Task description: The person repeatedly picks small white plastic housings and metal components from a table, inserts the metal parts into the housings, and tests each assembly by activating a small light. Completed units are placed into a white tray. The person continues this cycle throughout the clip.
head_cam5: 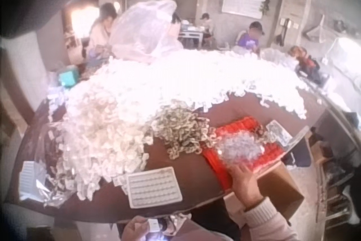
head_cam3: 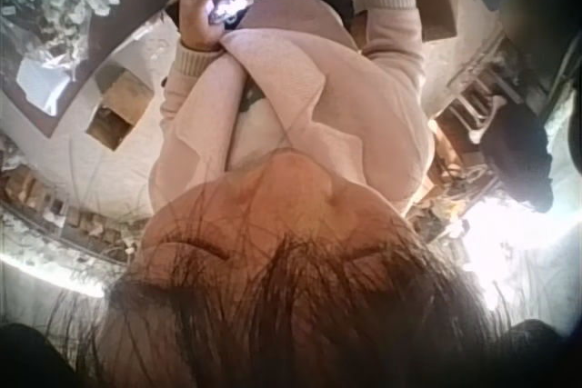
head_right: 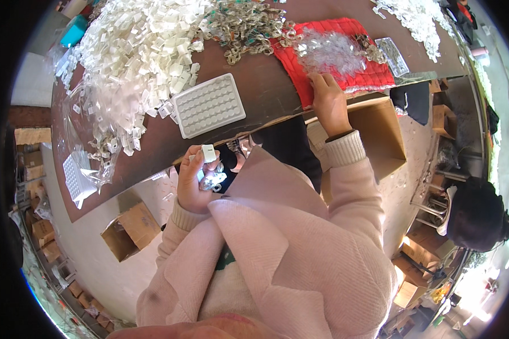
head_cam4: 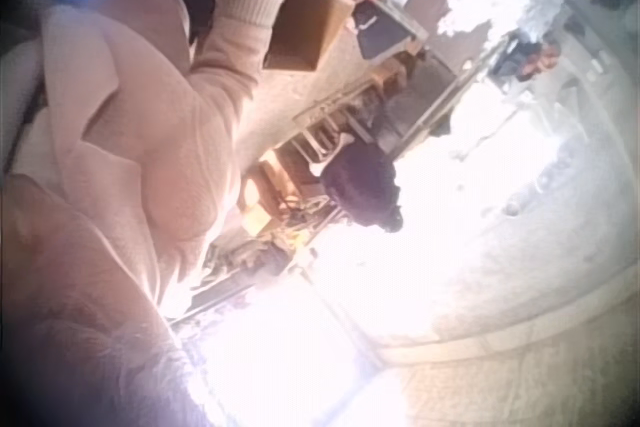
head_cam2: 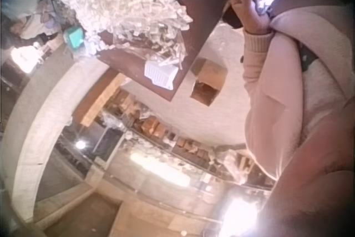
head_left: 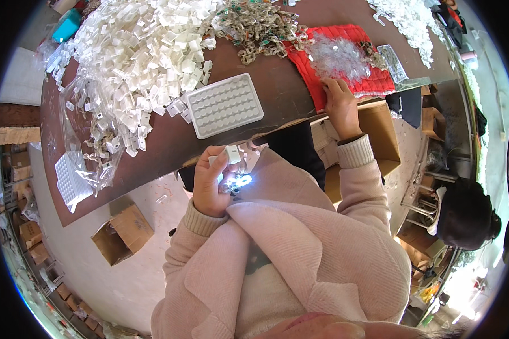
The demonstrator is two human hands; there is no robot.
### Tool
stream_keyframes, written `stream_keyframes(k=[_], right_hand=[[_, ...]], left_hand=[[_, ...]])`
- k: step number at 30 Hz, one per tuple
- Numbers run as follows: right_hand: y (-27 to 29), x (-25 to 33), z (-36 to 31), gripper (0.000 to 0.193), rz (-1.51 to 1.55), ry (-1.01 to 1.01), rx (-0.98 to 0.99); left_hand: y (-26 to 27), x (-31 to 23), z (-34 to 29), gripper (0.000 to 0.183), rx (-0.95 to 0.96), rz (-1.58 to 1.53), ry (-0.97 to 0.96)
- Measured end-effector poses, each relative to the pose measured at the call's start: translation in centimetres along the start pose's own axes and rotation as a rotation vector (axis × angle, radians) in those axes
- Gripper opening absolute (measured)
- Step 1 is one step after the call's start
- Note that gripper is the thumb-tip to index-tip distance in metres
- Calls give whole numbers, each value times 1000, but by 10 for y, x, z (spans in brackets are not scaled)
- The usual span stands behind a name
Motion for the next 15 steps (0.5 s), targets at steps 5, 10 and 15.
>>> stream_keyframes(k=[5,10,15], right_hand=[[12,7,4,15,142,-194,-8],[16,4,12,12,478,-474,-112],[22,13,26,19,161,-303,-74]], left_hand=[[7,0,-1,17,16,-23,1],[11,-1,-3,17,24,-19,9],[13,-4,-5,20,38,-14,44]])
Point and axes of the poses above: each hand's wrist, its own z-axis towards the middle knuckle, its own y-axis out of the back of the hand, x = y × z, the point moved 1 cm from there along z, towards the middle knuckle, and after that the axes turned 1 degree about -x, right-handed, at the moved point
